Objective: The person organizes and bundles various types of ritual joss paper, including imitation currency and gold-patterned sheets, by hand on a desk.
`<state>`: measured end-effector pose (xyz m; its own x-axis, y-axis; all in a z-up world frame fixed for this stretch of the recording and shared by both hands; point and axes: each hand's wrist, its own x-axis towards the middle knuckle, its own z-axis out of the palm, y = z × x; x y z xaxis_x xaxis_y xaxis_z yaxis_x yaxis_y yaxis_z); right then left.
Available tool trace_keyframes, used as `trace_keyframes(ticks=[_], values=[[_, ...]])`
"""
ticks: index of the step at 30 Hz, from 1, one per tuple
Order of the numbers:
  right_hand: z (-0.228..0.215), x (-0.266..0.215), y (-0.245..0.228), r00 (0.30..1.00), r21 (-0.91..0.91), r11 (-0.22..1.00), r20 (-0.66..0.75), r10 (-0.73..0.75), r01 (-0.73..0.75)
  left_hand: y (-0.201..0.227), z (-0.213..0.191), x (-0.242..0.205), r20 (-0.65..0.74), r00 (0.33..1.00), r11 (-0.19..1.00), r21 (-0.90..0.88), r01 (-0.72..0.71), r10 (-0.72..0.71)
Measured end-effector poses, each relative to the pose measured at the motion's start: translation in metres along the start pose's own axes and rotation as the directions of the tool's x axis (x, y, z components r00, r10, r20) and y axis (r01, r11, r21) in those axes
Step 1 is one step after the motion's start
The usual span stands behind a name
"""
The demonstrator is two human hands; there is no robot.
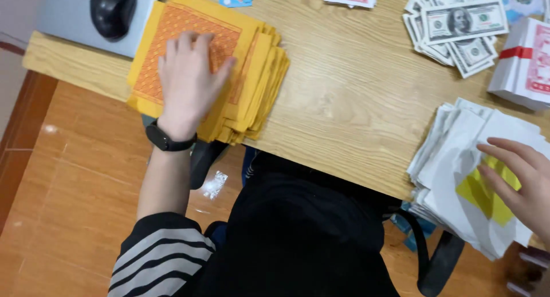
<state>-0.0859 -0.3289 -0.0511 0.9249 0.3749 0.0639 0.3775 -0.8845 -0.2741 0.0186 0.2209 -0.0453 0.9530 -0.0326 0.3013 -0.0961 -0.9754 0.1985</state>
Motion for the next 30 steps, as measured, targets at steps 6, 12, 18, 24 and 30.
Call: trace_keyframes(ticks=[6,12,18,24,30], values=[[0.009,0.002,0.004,0.997,-0.078,0.997,0.083,0.005,0.001,0.003,0.011,-0.008,0.187,0.979,0.996,0.060,0.068,-0.078],[0.003,-0.002,0.000,0.992,-0.123,0.992,0.115,0.052,-0.037,-0.001,0.007,0.000,0.207,0.977,0.999,0.029,0.041,-0.046],[-0.006,0.002,-0.014,0.991,-0.133,0.990,0.121,0.062,-0.046,0.000,0.028,0.001,0.176,0.984,0.971,0.238,-0.013,-0.030],[-0.018,0.035,-0.049,0.988,-0.202,0.977,0.149,-0.034,0.064,-0.004,0.038,0.001,0.094,0.996,0.936,0.352,-0.030,-0.003],[-0.032,0.131,-0.133,0.939,0.027,0.959,0.194,-0.283,0.283,-0.011,0.020,0.006,0.171,0.985,0.980,0.197,-0.034,0.000]])
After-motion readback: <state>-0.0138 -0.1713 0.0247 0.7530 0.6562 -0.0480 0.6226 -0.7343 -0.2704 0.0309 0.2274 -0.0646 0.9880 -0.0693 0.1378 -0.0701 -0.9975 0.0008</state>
